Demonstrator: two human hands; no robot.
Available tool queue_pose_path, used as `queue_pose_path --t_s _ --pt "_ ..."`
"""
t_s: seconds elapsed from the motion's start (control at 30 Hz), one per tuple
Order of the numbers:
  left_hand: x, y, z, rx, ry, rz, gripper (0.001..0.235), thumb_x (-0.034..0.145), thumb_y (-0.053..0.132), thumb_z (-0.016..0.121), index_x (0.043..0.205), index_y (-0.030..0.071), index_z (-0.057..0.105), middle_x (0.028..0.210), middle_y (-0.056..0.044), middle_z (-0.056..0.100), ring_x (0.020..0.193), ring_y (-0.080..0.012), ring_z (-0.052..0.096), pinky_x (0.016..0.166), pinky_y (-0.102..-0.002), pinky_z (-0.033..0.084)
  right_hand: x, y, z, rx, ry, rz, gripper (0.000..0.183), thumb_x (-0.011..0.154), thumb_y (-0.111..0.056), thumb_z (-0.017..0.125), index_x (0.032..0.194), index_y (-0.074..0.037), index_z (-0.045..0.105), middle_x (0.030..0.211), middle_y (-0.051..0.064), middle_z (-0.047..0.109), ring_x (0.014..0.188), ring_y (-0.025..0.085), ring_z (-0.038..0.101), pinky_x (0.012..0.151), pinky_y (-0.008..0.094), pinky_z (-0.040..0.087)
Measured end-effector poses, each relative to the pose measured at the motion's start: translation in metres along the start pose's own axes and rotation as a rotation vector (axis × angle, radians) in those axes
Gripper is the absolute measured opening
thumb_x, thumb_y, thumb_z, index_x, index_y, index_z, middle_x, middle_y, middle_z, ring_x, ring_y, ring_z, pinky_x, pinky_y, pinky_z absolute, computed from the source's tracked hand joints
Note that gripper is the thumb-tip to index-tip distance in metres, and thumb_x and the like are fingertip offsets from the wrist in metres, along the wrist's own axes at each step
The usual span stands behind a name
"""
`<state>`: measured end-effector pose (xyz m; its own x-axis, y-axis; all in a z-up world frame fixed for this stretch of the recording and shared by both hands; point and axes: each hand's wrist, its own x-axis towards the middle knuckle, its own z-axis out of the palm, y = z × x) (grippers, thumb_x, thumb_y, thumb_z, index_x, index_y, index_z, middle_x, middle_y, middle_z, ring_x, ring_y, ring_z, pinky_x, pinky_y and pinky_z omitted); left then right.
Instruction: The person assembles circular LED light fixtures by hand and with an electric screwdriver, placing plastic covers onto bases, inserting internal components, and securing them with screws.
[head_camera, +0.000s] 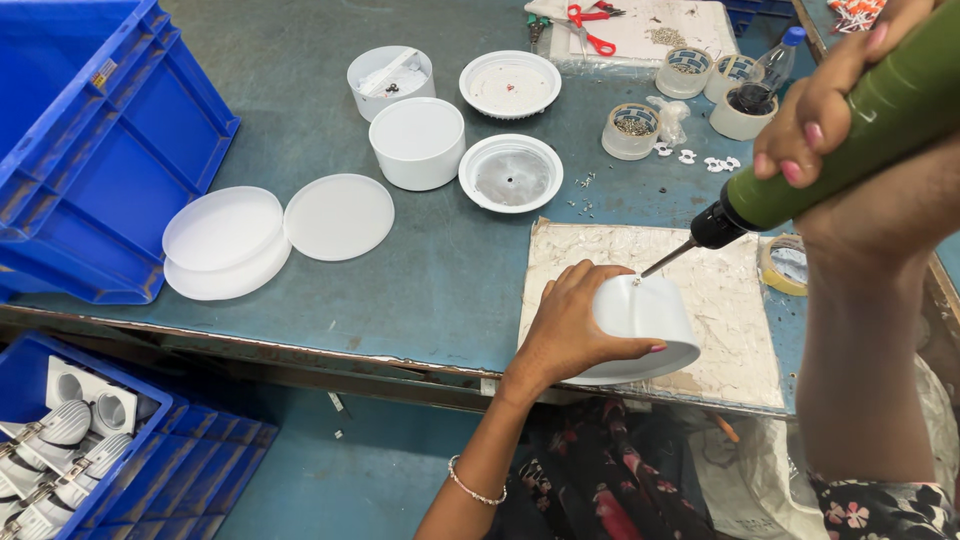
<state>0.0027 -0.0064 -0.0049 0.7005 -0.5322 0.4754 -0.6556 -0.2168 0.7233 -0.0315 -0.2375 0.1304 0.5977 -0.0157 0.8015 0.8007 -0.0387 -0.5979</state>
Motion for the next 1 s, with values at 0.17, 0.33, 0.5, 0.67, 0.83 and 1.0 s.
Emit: queue_pose_path --t_s 0.17,0.33,0.5,0.67,0.83,1.0 --pt "0.000 -0.001 0.001 -0.003 0.006 0.006 0.083 0.061 0.056 0.087 0.127 0.011 0.068 0.114 -0.010 0.066 0.113 -0.0285 0.064 0.102 -0.041 0.044 0.003 0.000 0.004 -0.031 -0.014 0.033 0.058 0.114 -0.065 0.034 0.108 -0.007 0.038 0.068 0.008 0.031 0.055 0.023 0.036 0.055 0.037 0.034" --pt "0.000 -0.001 0.002 0.006 0.003 0.010 0.084 0.061 0.057 0.087 0.128 0.010 0.067 0.114 -0.010 0.066 0.113 -0.0290 0.063 0.102 -0.042 0.044 0.006 0.001 0.005 -0.049 -0.042 0.028 0.063 0.111 -0.069 0.035 0.109 -0.006 0.037 0.069 0.008 0.031 0.055 0.023 0.036 0.052 0.036 0.035" --pt "0.000 -0.001 0.002 0.015 0.002 0.009 0.085 0.061 0.058 0.087 0.128 0.010 0.067 0.114 -0.011 0.066 0.112 -0.0290 0.064 0.102 -0.042 0.044 0.007 0.003 0.005 -0.060 -0.039 0.034 0.064 0.110 -0.070 0.036 0.109 -0.006 0.037 0.068 0.009 0.031 0.054 0.023 0.036 0.051 0.036 0.035" --pt "0.001 -0.001 0.003 0.019 0.004 0.010 0.086 0.061 0.059 0.087 0.128 0.010 0.067 0.114 -0.010 0.066 0.111 -0.0284 0.065 0.101 -0.042 0.045 0.008 0.006 0.005 -0.061 -0.040 0.034 0.062 0.111 -0.069 0.035 0.109 -0.006 0.037 0.069 0.009 0.032 0.054 0.023 0.037 0.054 0.037 0.035" --pt "0.000 0.000 0.003 0.017 0.005 0.009 0.085 0.061 0.059 0.087 0.128 0.010 0.068 0.113 -0.010 0.066 0.110 -0.0286 0.065 0.101 -0.042 0.044 0.008 0.009 0.002 -0.028 -0.046 0.031 0.057 0.115 -0.063 0.035 0.109 -0.006 0.038 0.069 0.009 0.032 0.054 0.023 0.036 0.055 0.037 0.034" --pt "0.000 0.000 0.003 0.014 0.008 0.016 0.085 0.062 0.059 0.086 0.128 0.010 0.067 0.114 -0.010 0.066 0.111 -0.0280 0.065 0.102 -0.041 0.045 0.005 0.011 0.004 -0.015 -0.024 0.044 0.055 0.117 -0.060 0.037 0.109 -0.006 0.039 0.069 0.010 0.033 0.055 0.023 0.037 0.056 0.037 0.034"
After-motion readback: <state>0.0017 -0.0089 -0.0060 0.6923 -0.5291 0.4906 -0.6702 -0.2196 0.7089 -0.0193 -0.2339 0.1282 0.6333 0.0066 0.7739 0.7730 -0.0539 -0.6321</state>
